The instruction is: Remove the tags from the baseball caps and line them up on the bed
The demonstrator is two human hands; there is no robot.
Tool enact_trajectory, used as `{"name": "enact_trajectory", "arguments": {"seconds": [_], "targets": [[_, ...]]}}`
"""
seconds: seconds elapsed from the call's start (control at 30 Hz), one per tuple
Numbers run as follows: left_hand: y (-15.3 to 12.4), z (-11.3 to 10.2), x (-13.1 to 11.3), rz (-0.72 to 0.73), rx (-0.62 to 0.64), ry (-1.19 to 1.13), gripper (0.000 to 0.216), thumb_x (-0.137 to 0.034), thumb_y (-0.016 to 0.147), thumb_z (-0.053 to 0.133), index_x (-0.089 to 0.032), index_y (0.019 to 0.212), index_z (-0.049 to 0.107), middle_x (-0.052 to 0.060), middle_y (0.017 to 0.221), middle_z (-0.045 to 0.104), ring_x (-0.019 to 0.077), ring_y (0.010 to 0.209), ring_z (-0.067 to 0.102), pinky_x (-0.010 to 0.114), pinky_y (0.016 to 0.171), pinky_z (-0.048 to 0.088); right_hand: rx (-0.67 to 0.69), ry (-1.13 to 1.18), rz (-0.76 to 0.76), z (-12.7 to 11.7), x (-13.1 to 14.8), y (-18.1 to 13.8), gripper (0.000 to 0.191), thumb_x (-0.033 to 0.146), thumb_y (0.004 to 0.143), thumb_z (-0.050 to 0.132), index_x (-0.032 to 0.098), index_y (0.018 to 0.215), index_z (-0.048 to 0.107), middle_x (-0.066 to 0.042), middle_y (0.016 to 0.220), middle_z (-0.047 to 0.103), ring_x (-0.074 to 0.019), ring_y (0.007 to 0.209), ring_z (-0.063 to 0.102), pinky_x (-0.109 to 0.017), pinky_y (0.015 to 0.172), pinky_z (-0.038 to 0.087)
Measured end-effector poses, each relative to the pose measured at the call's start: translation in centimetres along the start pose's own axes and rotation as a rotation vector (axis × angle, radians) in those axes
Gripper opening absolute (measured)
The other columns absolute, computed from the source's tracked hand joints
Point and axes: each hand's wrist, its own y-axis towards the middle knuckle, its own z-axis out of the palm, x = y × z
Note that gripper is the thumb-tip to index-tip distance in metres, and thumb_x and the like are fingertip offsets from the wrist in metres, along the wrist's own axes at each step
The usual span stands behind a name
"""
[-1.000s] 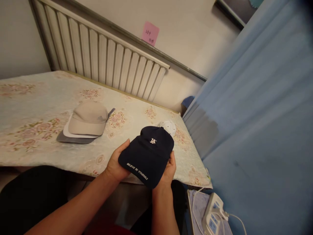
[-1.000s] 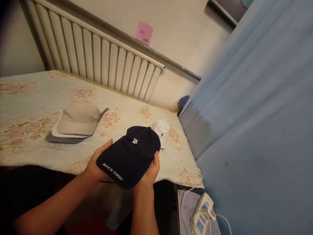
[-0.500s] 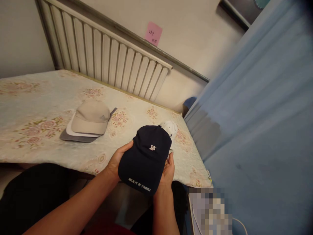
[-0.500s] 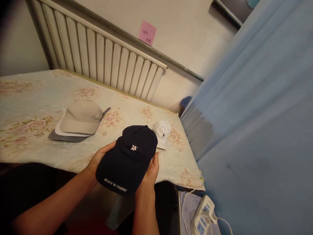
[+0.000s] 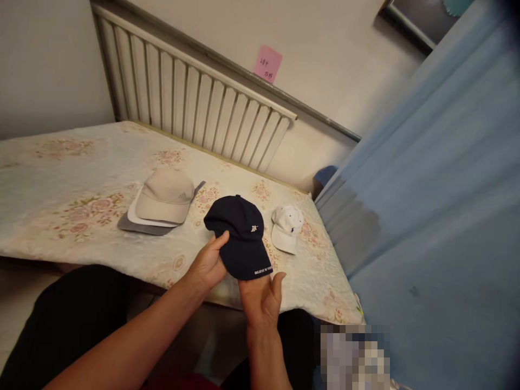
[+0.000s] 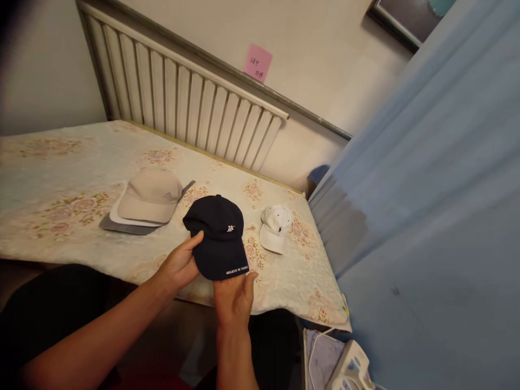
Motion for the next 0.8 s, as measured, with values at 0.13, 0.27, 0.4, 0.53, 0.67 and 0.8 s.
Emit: {"name": "enact_trajectory", "arguments": {"seconds": [0.13,0.27,0.4,0.53,0.67,0.8], "targets": [[0.1,-0.4,0.6,0.015,-0.025,0.042,0.040,-0.008,0.083,0.062,-0.018,0.120,0.056,0.007,0.096,0.074,0.0181,0.081,0.072,0.032,0.081,0.057,-0.094,-0.091,0.041,0.5,-1.1,-0.4,0.051,0.041,0.079,0.068,0.025,0.127,0.057,-0.009,0.130,0.061,-0.0246,0.118,0.058,-0.050,0.100,0.044],[0.2,-0.9,0.6,0.015,-0.048,0.051,0.032,-0.007,0.080,0.065,-0.016,0.110,0.060,0.006,0.088,0.074,0.0167,0.074,0.071,0.028,0.072,0.058,-0.277,-0.148,0.075,0.1,-1.7,-0.2,0.041,0.029,0.080,0.067,0.023,0.120,0.060,-0.007,0.115,0.070,-0.0211,0.099,0.067,-0.040,0.080,0.055],[0.7,-1.5,0.1,-0.024,0.016,0.074,0.023,-0.014,0.081,0.066,-0.007,0.103,0.066,0.011,0.082,0.075,0.0231,0.074,0.072,0.034,0.075,0.058,-0.350,-0.164,0.091,-0.2,-1.5,0.0,0.031,0.026,0.078,0.067,0.019,0.109,0.064,-0.006,0.103,0.073,-0.0190,0.085,0.069,-0.032,0.064,0.055],[1.1,-1.5,-0.8,-0.033,0.005,0.047,0.029,-0.019,0.089,0.056,-0.006,0.113,0.064,0.014,0.092,0.075,0.0257,0.088,0.072,0.037,0.084,0.056,-0.386,-0.160,0.087,-0.3,-1.1,0.0,0.031,0.024,0.076,0.068,0.019,0.106,0.065,-0.005,0.096,0.075,-0.0185,0.077,0.069,-0.030,0.057,0.054],[1.3,-1.2,-1.7,0.024,-0.019,-0.001,0.034,-0.017,0.095,0.045,-0.007,0.124,0.057,0.015,0.103,0.074,0.0215,0.095,0.070,0.033,0.088,0.055,-0.422,-0.180,0.070,-0.7,-0.4,0.2,0.033,0.023,0.075,0.067,0.019,0.107,0.064,-0.005,0.099,0.075,-0.0190,0.078,0.070,-0.030,0.057,0.054],[1.5,-1.4,-2.0,-0.010,-0.011,-0.011,0.035,-0.021,0.096,0.044,-0.007,0.126,0.056,0.016,0.104,0.073,0.0213,0.091,0.071,0.033,0.085,0.056,-0.454,-0.166,0.063,-1.4,0.1,0.4,0.031,0.022,0.073,0.068,0.020,0.103,0.066,-0.004,0.099,0.075,-0.0195,0.079,0.070,-0.032,0.060,0.054]]}}
